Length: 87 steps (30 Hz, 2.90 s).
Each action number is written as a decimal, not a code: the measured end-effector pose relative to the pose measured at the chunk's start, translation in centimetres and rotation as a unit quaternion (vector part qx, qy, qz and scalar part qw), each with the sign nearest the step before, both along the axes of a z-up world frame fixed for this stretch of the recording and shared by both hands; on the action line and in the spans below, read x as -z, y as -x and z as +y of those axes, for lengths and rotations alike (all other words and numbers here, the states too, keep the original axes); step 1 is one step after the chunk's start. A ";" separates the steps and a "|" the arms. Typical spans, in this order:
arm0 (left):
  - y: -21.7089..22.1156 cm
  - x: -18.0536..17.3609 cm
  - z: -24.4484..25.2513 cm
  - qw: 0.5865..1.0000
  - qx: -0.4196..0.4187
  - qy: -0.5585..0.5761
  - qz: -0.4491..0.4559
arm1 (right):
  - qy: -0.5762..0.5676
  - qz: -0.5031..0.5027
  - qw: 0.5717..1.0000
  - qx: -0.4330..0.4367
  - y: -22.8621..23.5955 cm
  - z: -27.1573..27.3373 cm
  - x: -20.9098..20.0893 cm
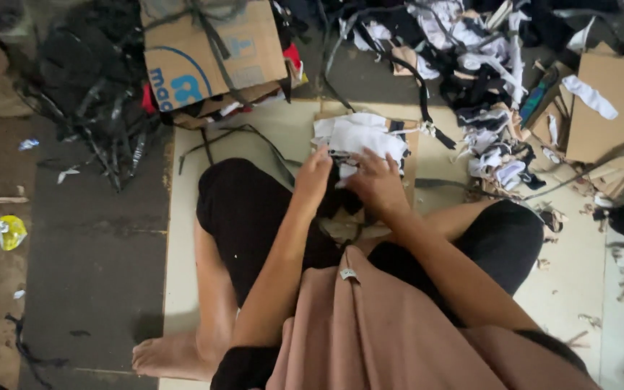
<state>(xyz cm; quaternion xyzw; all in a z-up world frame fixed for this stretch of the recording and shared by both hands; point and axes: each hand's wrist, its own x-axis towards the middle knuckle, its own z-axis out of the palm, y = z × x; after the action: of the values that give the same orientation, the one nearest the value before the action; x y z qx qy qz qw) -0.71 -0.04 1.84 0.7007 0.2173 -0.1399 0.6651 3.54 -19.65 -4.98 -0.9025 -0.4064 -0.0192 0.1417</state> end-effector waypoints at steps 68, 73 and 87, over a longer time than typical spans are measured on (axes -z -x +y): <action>-2.0 2.1 0.4 0.993 0.000 -0.112 0.031 | -0.316 0.570 0.715 0.253 -5.4 -3.1 -7.0; -1.8 7.2 0.2 0.975 0.018 -0.212 0.069 | -0.157 0.319 0.892 0.281 -5.4 -3.1 0.5; -1.0 0.4 -4.4 0.843 0.319 -0.408 0.143 | 0.186 0.080 0.974 0.098 2.0 0.8 2.1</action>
<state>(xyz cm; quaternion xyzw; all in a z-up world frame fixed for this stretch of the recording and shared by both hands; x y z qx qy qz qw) 0.31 -4.44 1.45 0.9118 0.1117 -0.3414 0.1991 1.52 -18.81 -7.06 -0.9469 -0.3001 0.1155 0.0007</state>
